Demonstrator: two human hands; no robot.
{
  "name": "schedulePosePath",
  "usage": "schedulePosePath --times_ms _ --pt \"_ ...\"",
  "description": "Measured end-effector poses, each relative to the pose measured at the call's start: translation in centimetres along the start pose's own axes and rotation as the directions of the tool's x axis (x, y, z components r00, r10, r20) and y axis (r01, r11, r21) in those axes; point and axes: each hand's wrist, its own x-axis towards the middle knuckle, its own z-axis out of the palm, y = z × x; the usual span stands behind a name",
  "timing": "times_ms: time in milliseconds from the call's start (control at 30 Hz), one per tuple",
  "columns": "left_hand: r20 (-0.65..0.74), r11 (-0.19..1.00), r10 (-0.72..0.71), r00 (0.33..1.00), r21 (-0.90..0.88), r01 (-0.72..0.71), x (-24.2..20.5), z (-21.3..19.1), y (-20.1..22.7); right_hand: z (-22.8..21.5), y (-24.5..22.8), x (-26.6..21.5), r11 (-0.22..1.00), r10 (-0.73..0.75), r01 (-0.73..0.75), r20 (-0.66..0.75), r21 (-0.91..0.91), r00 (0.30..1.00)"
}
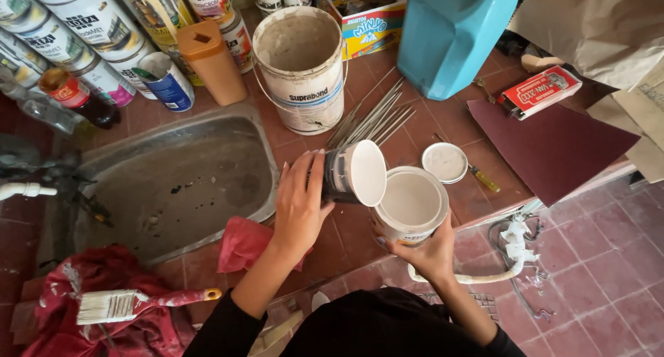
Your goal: Mixing paint in a small cup by adding liquid from a container and stirring with a stick.
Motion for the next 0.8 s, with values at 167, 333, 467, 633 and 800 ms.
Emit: schedulePosePath --times_ms 167,333,467,633,800 --pt "-0.015 0.998 0.038 0.999 0.052 -0.037 -0.1 0.6 0.0 -1.0 -0.1 -0.2 0.998 -0.056 0.056 0.013 -0.011 0.998" --pt "0.007 0.999 -0.016 1.000 -0.038 0.016 -0.4 0.6 0.0 -1.3 2.7 -1.2 0.998 -0.054 0.054 0.018 0.032 0.998" --pt "0.102 0.985 -0.033 0.994 -0.163 0.049 -0.8 0.6 -0.2 -1.8 2.2 -1.2 0.999 -0.006 0.002 0.076 0.047 0.997" --pt "0.095 0.957 -0.076 0.993 -0.272 0.100 -0.9 0.4 0.1 -2.3 1.8 -0.8 0.996 -0.001 -0.011 0.139 0.089 0.990" --pt "0.097 0.922 -0.105 0.990 -0.363 0.133 -1.3 0.6 0.2 -2.8 1.5 -0.4 0.989 0.077 -0.104 0.231 0.106 0.970"
